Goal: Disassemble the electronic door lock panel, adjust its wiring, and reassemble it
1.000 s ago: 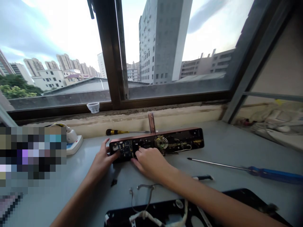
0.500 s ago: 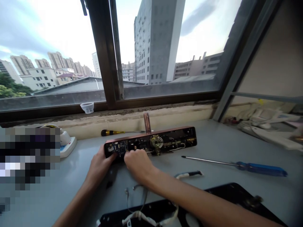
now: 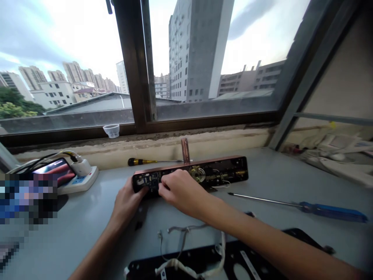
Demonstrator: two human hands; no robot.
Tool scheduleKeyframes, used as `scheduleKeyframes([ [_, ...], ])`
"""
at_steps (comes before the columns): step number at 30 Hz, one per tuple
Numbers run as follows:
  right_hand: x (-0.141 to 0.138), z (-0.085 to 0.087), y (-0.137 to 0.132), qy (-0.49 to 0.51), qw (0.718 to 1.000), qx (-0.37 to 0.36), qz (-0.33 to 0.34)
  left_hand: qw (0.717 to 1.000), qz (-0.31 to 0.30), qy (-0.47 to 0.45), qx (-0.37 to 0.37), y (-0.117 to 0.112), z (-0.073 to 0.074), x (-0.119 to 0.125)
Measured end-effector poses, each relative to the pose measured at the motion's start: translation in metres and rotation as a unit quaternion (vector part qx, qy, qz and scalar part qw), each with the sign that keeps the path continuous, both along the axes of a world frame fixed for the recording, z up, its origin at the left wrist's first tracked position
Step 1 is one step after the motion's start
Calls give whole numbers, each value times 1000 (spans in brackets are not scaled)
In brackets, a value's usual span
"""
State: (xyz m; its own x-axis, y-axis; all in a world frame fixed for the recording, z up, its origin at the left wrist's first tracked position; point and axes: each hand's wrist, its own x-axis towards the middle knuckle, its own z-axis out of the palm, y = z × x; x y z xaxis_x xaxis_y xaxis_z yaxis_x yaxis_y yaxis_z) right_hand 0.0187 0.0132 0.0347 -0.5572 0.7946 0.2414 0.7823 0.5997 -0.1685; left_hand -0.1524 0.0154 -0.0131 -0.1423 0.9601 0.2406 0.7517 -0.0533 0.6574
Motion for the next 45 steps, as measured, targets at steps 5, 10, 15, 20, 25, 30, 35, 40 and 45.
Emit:
scheduleKeyframes([
  [5, 27, 1, -19, 19, 999, -12, 25, 999, -5, 26, -36, -2, 3, -1],
  [10, 64, -8, -45, 61, 996, -35, 51, 994, 21, 89, -65, -5, 11, 3],
  [15, 111, -24, -63, 114, 989, -71, 66, 988, 80, 133, 15, -10, 24, 0],
  [20, 139, -29, -68, 157, 979, -110, 72, 978, 11, 165, 124, -19, 44, 14],
  [25, 137, -32, -72, 139, 980, -96, 109, 963, -218, 159, 2, -18, 50, 80],
  [30, 128, -42, -74, 101, 986, -46, 123, 922, -248, 295, -41, -4, 40, 144],
  [35, 126, -41, -72, 64, 988, -7, 140, 893, -259, 362, -62, -2, 35, 167],
  [40, 127, -40, -72, 51, 989, -9, 136, 884, -248, 391, -66, -6, 34, 162],
  [45, 129, -39, -70, 56, 990, -26, 128, 896, -225, 380, -50, -4, 37, 149],
])
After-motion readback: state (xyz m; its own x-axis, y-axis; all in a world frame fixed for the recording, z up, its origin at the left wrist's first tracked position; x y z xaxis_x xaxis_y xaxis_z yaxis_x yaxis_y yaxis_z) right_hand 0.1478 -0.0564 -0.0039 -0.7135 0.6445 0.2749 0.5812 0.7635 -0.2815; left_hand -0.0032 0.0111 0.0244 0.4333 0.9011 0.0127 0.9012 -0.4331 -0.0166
